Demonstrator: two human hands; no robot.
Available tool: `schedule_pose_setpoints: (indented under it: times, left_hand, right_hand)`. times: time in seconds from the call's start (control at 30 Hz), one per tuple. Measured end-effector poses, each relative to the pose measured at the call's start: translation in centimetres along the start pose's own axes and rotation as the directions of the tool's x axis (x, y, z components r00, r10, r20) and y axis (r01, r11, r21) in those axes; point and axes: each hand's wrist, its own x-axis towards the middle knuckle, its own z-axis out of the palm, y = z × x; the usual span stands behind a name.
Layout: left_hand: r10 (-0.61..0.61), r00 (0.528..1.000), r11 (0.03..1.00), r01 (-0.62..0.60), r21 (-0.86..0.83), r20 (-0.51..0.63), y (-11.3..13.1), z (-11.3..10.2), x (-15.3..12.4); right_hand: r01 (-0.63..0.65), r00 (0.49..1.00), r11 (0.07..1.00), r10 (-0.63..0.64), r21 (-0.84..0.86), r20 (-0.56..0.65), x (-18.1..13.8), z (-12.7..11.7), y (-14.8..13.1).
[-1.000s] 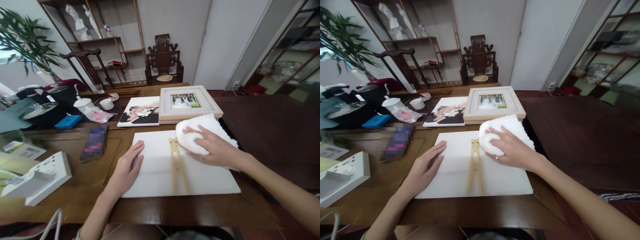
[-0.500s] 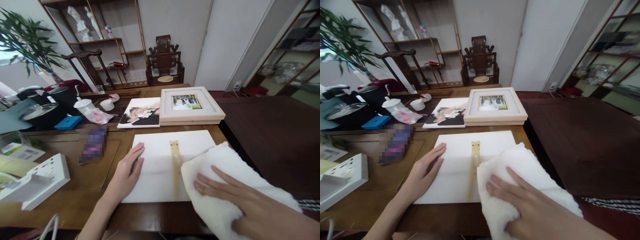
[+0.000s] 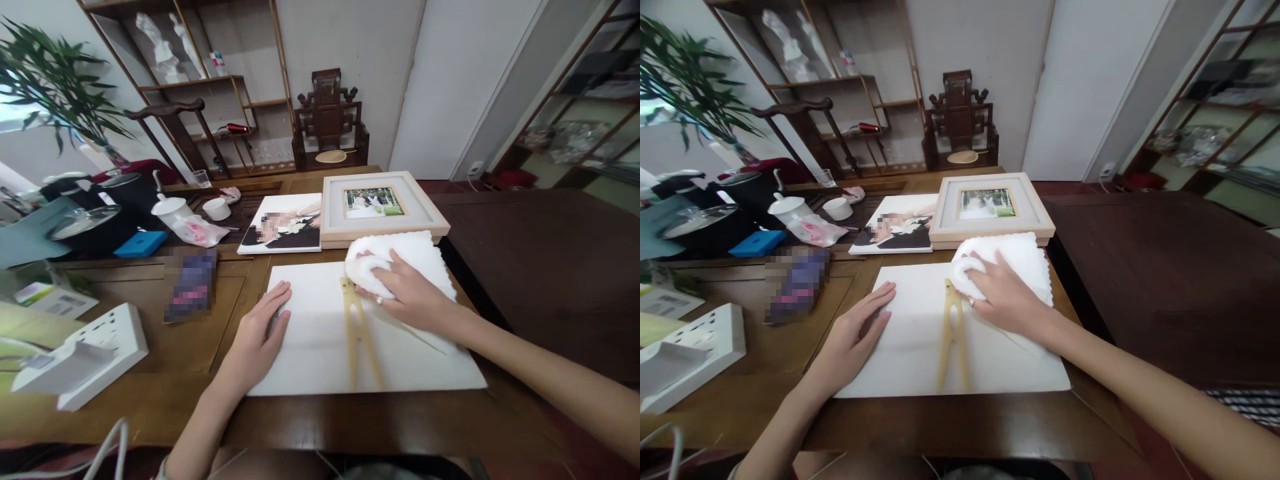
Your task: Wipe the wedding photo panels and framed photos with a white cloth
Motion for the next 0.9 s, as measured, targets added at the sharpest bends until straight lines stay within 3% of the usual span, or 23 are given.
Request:
schedule_pose_setpoints:
  times: [0.07, 0.13, 0.3, 0.47, 0.57, 0.67, 0.8, 0.9]
  left_hand:
    - [-0.006, 1.0, 1.0, 0.006, -0.002, 0.003, 0.0, 0.0, 0.0]
    - [-0.008, 1.0, 1.0, 0.008, -0.002, 0.006, 0.0, 0.0, 0.0]
    - [0.01, 1.0, 1.0, -0.01, 0.0, -0.001, 0.0, 0.1, 0.0]
    - [0.009, 1.0, 1.0, -0.009, 0.012, -0.001, -0.1, 0.0, 0.0]
    - [0.005, 1.0, 1.0, -0.005, 0.008, -0.002, -0.1, 0.0, -0.1]
    - [0.007, 1.0, 1.0, -0.007, 0.008, -0.004, 0.0, 0.0, 0.0]
    - [0.005, 1.0, 1.0, -0.005, 0.012, 0.0, -0.1, 0.0, 0.0]
    - [0.001, 1.0, 1.0, -0.001, 0.01, 0.0, -0.2, 0.1, 0.0]
  right_hand:
    - [0.061, 0.998, 0.998, -0.061, -0.025, 0.003, 0.1, 0.6, -0.3]
    - [0.141, 0.987, 0.99, -0.138, -0.028, 0.08, -0.8, 0.8, -1.4]
    - [0.358, 0.913, 0.931, -0.366, 0.077, 0.18, -5.2, 0.7, -5.8]
    - [0.417, 0.876, 0.891, -0.447, 0.18, 0.185, -6.8, 0.2, -7.1]
    - [0.389, 0.871, 0.891, -0.438, 0.232, 0.223, -5.4, -0.3, -6.0]
    - [0.294, 0.913, 0.933, -0.338, 0.209, 0.229, -3.2, -0.4, -4.8]
    - [0.178, 0.975, 0.967, -0.198, 0.184, 0.097, -0.6, -0.2, -3.4]
    - [0.202, 0.976, 0.974, -0.209, 0.103, 0.063, 0.9, 0.0, -2.6]
